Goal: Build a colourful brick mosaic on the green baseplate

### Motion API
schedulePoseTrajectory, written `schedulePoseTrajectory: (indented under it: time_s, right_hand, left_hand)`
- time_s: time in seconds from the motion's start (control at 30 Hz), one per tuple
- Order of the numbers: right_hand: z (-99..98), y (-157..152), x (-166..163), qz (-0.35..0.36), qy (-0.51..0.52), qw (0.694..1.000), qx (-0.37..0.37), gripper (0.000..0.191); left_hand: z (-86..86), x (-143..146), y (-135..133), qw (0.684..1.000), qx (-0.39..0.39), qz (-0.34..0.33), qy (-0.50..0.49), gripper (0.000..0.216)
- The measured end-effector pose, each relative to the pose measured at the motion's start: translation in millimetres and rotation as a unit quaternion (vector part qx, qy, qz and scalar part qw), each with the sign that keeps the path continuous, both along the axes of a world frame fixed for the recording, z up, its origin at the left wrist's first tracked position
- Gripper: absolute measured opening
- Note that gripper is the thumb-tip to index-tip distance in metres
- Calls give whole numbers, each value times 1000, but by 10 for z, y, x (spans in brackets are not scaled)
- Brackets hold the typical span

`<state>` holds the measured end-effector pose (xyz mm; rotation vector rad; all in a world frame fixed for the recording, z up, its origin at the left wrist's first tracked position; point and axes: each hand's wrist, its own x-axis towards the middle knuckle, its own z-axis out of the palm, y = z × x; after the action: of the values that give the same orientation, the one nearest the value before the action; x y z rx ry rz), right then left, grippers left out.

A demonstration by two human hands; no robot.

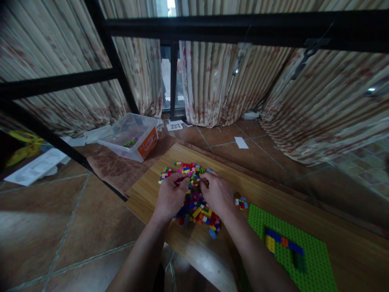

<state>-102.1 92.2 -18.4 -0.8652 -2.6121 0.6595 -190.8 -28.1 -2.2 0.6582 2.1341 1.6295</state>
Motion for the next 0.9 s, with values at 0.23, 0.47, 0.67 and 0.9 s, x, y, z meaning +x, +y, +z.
schedulePoseTrajectory:
  time_s: [0.23,0.47,0.67,0.9]
  right_hand:
    - [40,-58,234,-45,235,927,-290,27]
    - [38,-226,324,-92,323,812,-476,31]
    - [-1,-226,356,-103,305,840,-436,32]
    - [84,-303,369,-99,357,787,-493,33]
  left_hand:
    - [-47,81,41,998,-2,-55,-27,20]
    - [-44,226,101,940,103,-166,-280,24]
    - [5,247,115,931,146,-134,-307,24]
    - [-84,230,145,954,139,-77,-252,14]
